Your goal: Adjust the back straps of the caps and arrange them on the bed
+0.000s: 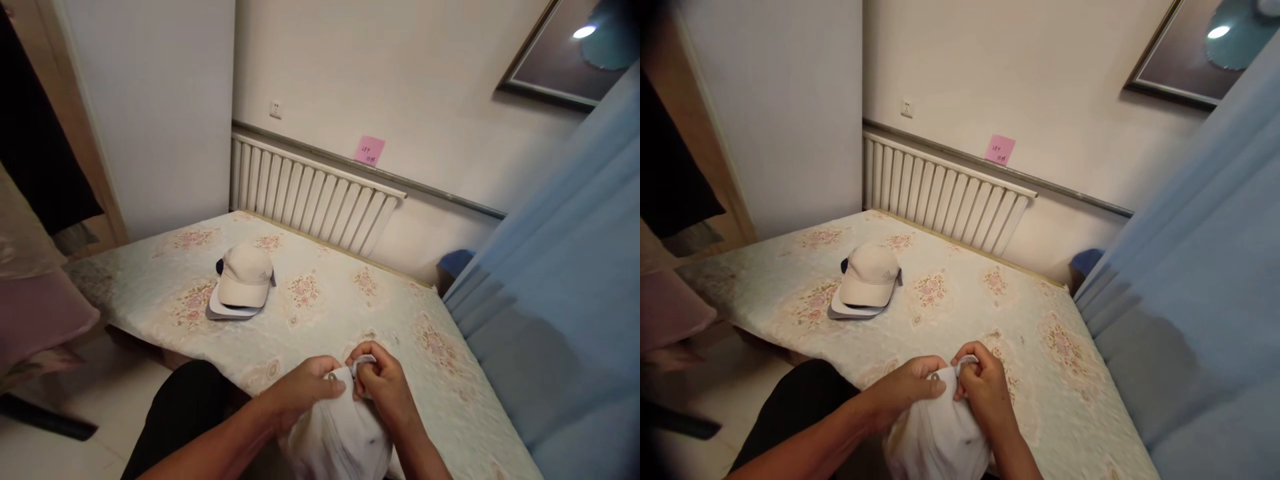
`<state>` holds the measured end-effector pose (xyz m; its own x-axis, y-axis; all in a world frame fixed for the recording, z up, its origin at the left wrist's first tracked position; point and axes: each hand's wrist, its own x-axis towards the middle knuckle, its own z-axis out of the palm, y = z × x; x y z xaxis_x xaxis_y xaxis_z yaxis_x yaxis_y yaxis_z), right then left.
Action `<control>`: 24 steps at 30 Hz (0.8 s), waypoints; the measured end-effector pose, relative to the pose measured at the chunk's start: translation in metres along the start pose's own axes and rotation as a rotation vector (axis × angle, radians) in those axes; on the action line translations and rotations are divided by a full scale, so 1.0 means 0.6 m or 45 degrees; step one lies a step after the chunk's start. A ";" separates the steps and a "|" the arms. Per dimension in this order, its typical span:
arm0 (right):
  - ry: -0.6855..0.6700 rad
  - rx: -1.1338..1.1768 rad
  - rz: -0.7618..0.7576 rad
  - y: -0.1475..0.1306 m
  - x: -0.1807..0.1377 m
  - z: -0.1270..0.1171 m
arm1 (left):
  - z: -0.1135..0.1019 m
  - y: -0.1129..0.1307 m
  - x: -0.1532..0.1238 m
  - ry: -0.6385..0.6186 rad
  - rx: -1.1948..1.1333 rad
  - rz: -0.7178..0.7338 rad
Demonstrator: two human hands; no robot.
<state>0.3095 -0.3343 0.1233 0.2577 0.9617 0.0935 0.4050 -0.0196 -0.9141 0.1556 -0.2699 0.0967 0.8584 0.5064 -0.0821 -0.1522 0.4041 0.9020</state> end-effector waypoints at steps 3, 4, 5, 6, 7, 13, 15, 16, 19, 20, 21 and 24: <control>-0.098 0.168 -0.009 -0.009 -0.008 0.005 | 0.002 0.009 -0.001 -0.007 0.152 0.118; -0.109 0.159 -0.040 -0.011 -0.010 0.006 | 0.002 0.011 -0.001 -0.026 0.195 0.136; -0.109 0.158 -0.057 -0.013 -0.012 0.008 | 0.002 0.013 -0.002 -0.041 0.223 0.135; -0.101 0.187 -0.055 -0.013 -0.012 0.009 | 0.001 0.013 -0.002 -0.043 0.235 0.117; -0.079 0.251 -0.035 -0.011 -0.011 0.011 | 0.000 0.013 -0.003 -0.022 0.236 0.089; 0.288 0.807 0.099 0.010 0.001 0.014 | -0.011 0.004 -0.011 0.100 0.262 0.025; 0.193 0.794 0.098 0.013 0.002 0.012 | -0.013 0.004 -0.014 0.080 0.237 0.024; 0.115 0.757 0.083 0.014 0.002 0.010 | -0.015 0.004 -0.016 0.074 0.224 0.027; 0.036 0.643 -0.023 0.018 0.004 -0.001 | -0.018 0.008 -0.021 0.084 0.216 0.034; 0.047 0.600 -0.054 0.019 0.006 -0.006 | -0.019 0.010 -0.022 0.088 0.214 0.031; 0.036 0.548 -0.060 0.021 0.007 -0.010 | -0.020 0.011 -0.023 0.083 0.211 0.026; -0.189 0.320 -0.016 0.023 0.011 -0.015 | -0.020 0.013 -0.024 0.065 0.178 0.018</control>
<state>0.3247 -0.3310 0.1150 0.1150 0.9913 0.0639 0.1730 0.0434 -0.9840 0.1362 -0.2653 0.0997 0.8302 0.5505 -0.0874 -0.0912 0.2889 0.9530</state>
